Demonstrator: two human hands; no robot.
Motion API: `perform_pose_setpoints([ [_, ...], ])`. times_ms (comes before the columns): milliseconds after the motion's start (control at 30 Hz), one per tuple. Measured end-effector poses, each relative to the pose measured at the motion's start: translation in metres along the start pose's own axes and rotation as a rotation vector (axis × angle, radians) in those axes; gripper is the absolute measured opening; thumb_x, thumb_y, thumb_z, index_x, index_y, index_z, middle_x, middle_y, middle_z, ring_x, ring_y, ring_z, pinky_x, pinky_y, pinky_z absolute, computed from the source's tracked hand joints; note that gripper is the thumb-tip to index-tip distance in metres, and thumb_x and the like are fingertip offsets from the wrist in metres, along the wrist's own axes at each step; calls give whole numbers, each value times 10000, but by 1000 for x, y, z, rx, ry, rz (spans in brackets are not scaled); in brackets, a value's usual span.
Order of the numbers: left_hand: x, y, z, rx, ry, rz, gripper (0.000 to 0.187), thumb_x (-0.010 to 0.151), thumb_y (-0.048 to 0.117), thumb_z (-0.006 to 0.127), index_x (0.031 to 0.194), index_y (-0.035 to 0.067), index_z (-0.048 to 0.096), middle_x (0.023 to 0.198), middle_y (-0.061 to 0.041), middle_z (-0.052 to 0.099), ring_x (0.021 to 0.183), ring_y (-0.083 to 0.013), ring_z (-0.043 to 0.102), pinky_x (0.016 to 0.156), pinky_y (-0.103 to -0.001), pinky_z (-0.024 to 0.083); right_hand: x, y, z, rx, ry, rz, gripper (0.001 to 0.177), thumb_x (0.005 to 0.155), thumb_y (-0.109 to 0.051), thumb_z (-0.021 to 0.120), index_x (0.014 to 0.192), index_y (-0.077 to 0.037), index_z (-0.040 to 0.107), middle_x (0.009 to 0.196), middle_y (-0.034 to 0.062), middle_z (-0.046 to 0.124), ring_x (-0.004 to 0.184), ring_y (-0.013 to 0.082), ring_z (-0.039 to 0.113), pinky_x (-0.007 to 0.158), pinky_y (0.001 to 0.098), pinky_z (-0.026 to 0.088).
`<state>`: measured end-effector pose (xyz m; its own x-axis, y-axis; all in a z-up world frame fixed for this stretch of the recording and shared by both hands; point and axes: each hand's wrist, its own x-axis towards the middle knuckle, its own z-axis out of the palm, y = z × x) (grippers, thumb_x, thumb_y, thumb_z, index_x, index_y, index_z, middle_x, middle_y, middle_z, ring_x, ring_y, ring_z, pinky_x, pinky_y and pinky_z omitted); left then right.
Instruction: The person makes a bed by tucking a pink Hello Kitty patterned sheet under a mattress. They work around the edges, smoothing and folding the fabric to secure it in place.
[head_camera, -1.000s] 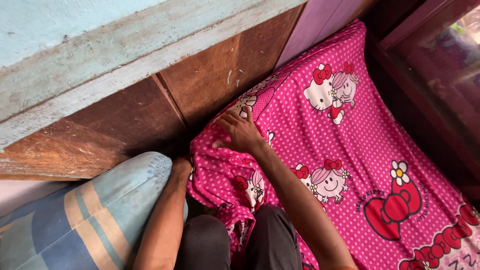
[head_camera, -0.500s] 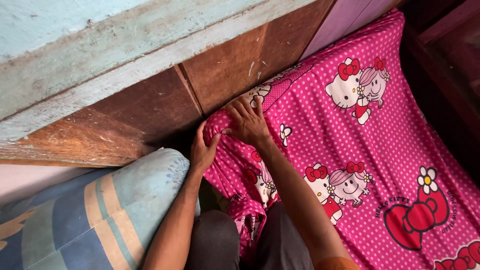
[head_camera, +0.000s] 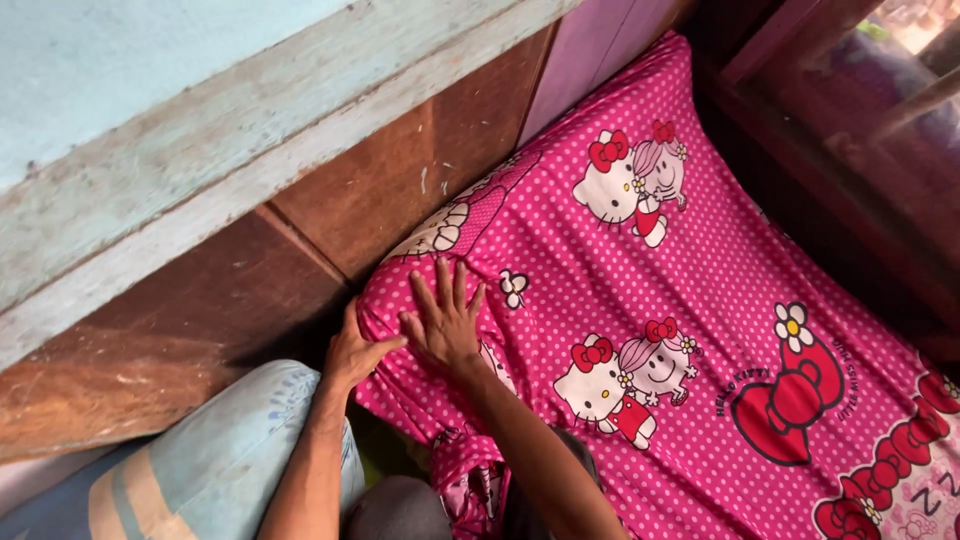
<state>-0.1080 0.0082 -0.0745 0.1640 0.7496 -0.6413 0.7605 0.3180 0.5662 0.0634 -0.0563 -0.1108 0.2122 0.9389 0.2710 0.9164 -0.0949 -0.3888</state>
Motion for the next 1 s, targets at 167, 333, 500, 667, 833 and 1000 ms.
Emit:
perform_pose_setpoints([
  [167,20,-7,8,46,-20,-29,1188,675,500,874,1611,411,147,1494,-212,539,1400,-371,507,1159,-484,413,16,3,-23,86,-174,24,691,998,-615,432,1616,-348,279,1716,106,142,1575,407,69,1115,803,152],
  [333,-12,5,13,85,11,-11,1246,754,510,807,1647,359,-50,1545,-257,470,1425,-399,477,1183,-508,385,16,13,-56,106,-323,37,765,938,-672,470,1616,-442,201,1737,32,61,1593,353,46,1148,769,195],
  [500,-36,-24,31,89,166,165,1064,858,526,703,1649,156,95,1520,-346,448,1420,-478,459,1196,-580,363,-4,14,-55,-4,-391,-24,787,847,-586,698,1543,-414,373,1693,6,232,1561,303,232,1083,660,431],
  [667,-7,-43,64,224,433,528,654,812,240,777,1411,127,540,1311,-186,611,1292,-375,570,1114,-490,456,-27,7,-20,377,-545,-41,583,947,-474,668,1457,-219,544,1481,114,541,1329,378,539,1022,587,529],
  [833,-106,-9,3,595,404,750,633,822,334,736,1428,315,554,1203,-47,677,1172,-295,662,962,-481,534,-44,-54,-40,761,-768,287,558,1012,-481,572,1435,-118,590,1319,215,660,1163,404,664,920,585,558],
  [1000,-194,-54,-42,791,450,706,682,779,574,714,1385,311,544,1363,-18,631,1444,-277,418,1213,-648,174,-77,-200,-173,716,-929,228,678,992,-433,533,1480,35,479,1480,361,486,1363,539,466,1118,663,397],
])
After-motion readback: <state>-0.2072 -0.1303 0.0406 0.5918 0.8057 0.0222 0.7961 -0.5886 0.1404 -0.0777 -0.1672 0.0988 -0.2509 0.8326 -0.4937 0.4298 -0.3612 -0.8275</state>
